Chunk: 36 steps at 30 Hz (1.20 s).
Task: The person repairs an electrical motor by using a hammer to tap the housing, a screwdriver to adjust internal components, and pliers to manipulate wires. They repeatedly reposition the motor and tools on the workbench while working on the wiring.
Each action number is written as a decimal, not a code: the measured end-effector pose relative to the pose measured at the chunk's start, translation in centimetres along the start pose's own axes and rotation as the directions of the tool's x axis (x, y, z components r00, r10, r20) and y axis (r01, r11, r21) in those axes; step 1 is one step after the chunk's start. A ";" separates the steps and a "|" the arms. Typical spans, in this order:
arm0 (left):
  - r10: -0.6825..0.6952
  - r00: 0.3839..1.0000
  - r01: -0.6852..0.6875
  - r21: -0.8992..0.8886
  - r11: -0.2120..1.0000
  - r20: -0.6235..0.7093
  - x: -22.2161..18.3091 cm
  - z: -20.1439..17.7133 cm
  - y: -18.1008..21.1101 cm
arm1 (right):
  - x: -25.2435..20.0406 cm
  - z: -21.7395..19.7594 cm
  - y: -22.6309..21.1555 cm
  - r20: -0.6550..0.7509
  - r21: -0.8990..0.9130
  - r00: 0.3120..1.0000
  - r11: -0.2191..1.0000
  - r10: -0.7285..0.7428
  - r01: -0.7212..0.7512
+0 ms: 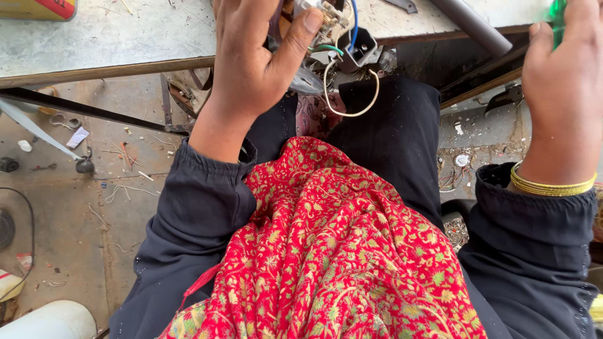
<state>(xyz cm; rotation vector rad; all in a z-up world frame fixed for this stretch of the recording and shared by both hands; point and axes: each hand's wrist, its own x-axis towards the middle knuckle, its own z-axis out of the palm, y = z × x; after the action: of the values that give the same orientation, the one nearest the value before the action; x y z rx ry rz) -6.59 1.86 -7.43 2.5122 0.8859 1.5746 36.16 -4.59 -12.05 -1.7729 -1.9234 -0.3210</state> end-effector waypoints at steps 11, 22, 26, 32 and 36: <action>-0.114 0.993 0.115 -0.081 0.990 0.017 0.4 -0.6 1.1 | 0.7 -7.8 -12.7 0.435 0.576 0.794 0.809 -0.424 0.117; -0.122 0.992 0.121 -0.069 0.990 -0.015 3.4 -0.1 1.4 | 3.0 -5.2 -18.0 0.330 0.629 0.836 0.763 -0.438 0.151; -0.070 0.997 0.066 -0.100 0.993 -0.036 3.3 -0.1 1.2 | 0.5 2.5 -16.0 0.726 0.546 0.438 0.831 -0.531 0.103; -0.074 0.994 0.064 -0.120 0.991 -0.080 2.4 0.5 0.7 | -6.8 19.4 -16.8 0.656 0.506 0.610 0.859 -0.444 0.081; -0.058 0.991 0.041 -0.143 0.989 -0.117 2.2 0.6 0.7 | -8.2 23.0 -18.6 0.605 0.496 0.669 0.861 -0.432 0.108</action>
<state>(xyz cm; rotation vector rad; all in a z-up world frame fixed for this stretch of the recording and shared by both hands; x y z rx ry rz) -5.11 2.47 -5.71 2.3034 0.8121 1.7238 13.51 -2.67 -32.72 -1.3823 -2.5347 0.7633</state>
